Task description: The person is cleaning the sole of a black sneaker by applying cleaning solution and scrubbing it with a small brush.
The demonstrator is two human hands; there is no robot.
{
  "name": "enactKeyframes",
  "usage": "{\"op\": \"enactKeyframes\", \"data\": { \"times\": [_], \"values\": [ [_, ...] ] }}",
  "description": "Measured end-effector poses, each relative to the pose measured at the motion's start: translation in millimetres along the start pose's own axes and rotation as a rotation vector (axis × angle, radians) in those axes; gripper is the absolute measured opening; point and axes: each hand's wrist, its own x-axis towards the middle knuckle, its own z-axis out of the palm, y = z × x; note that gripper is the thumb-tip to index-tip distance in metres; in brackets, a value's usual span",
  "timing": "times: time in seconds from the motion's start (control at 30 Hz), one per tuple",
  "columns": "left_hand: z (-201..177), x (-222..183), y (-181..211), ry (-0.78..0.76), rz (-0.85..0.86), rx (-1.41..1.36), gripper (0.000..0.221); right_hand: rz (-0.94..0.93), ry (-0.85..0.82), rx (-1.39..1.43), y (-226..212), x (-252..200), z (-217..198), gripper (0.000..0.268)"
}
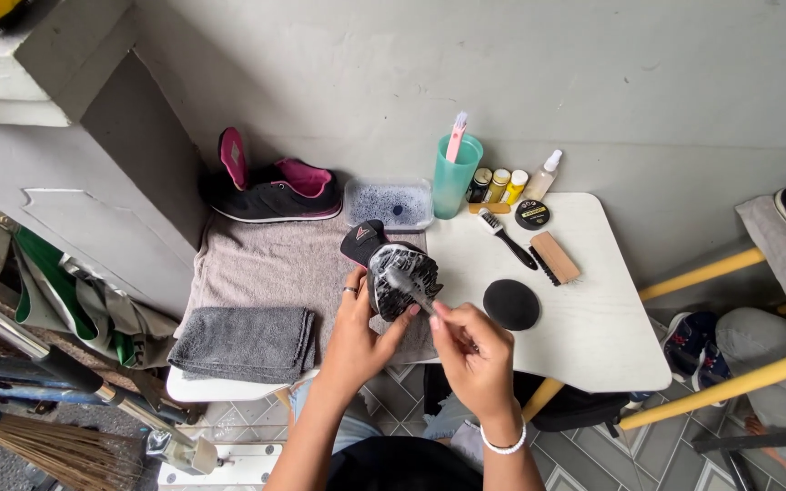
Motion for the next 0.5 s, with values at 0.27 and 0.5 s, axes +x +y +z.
{"op": "enactKeyframes", "data": {
  "times": [0.27, 0.5],
  "values": [
    [-1.9, 2.6, 6.8, -0.009, 0.011, 0.013, 0.055, 0.036, 0.003, 0.072, 4.1, -1.2, -2.3, 0.006],
    [-0.1, 2.5, 4.5, 0.001, -0.009, 0.021, 0.051, 0.080, -0.056, 0.090, -0.4, -0.5, -5.3, 0.004]
  ]
}}
